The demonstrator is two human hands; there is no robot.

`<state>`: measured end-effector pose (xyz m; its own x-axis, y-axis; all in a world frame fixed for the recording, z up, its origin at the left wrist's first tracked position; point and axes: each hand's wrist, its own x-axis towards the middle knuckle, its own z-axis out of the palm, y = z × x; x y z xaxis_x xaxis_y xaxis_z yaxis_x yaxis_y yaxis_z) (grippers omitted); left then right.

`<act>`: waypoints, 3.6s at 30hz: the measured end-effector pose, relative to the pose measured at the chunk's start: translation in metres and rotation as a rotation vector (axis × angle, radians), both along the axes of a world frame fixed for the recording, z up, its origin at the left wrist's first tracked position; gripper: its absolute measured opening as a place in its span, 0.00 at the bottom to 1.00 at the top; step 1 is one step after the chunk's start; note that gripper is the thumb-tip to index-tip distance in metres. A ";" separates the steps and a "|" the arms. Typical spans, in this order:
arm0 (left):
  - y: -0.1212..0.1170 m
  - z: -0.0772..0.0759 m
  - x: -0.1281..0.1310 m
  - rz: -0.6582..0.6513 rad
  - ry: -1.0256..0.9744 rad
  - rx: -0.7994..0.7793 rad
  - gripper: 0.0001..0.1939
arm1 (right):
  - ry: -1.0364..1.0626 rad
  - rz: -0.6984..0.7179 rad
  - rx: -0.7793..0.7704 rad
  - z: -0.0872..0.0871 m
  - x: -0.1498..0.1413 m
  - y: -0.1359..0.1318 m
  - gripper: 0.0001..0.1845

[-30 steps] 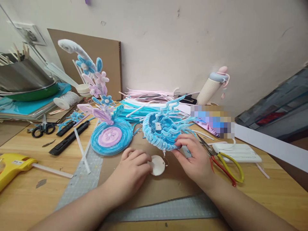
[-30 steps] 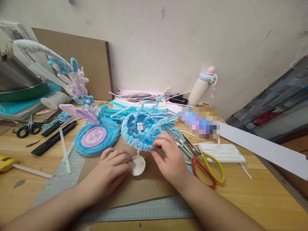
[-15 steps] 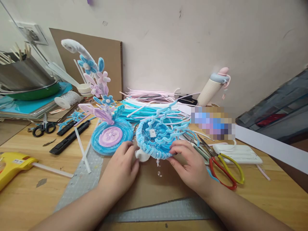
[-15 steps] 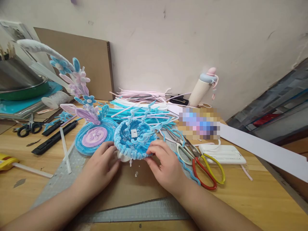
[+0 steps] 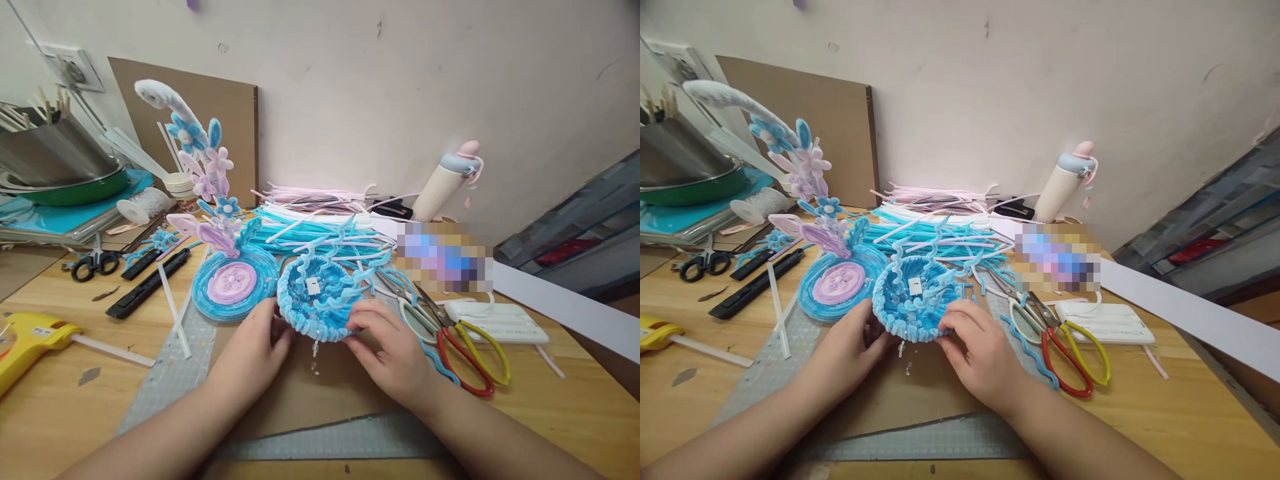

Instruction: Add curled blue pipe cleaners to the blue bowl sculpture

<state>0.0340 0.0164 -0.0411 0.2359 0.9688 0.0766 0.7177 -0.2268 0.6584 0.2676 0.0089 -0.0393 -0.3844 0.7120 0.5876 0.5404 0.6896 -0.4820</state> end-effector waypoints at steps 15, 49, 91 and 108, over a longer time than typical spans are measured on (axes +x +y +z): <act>0.003 0.000 -0.009 0.013 -0.063 -0.093 0.19 | -0.251 0.100 -0.059 0.002 0.011 0.007 0.09; -0.004 0.036 -0.044 0.173 -0.173 -0.088 0.11 | -0.210 0.591 -0.775 0.053 -0.007 -0.019 0.31; -0.020 0.026 -0.015 -0.253 0.093 0.321 0.17 | -0.013 0.099 0.089 0.013 -0.009 -0.016 0.12; -0.007 0.023 -0.025 -0.291 -0.040 0.230 0.23 | 0.020 0.105 0.022 0.009 -0.008 -0.012 0.11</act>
<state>0.0090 0.0098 -0.0183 0.4915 0.8179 0.2991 0.5761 -0.5630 0.5926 0.2600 -0.0034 -0.0304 -0.4441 0.6555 0.6108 0.4552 0.7522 -0.4763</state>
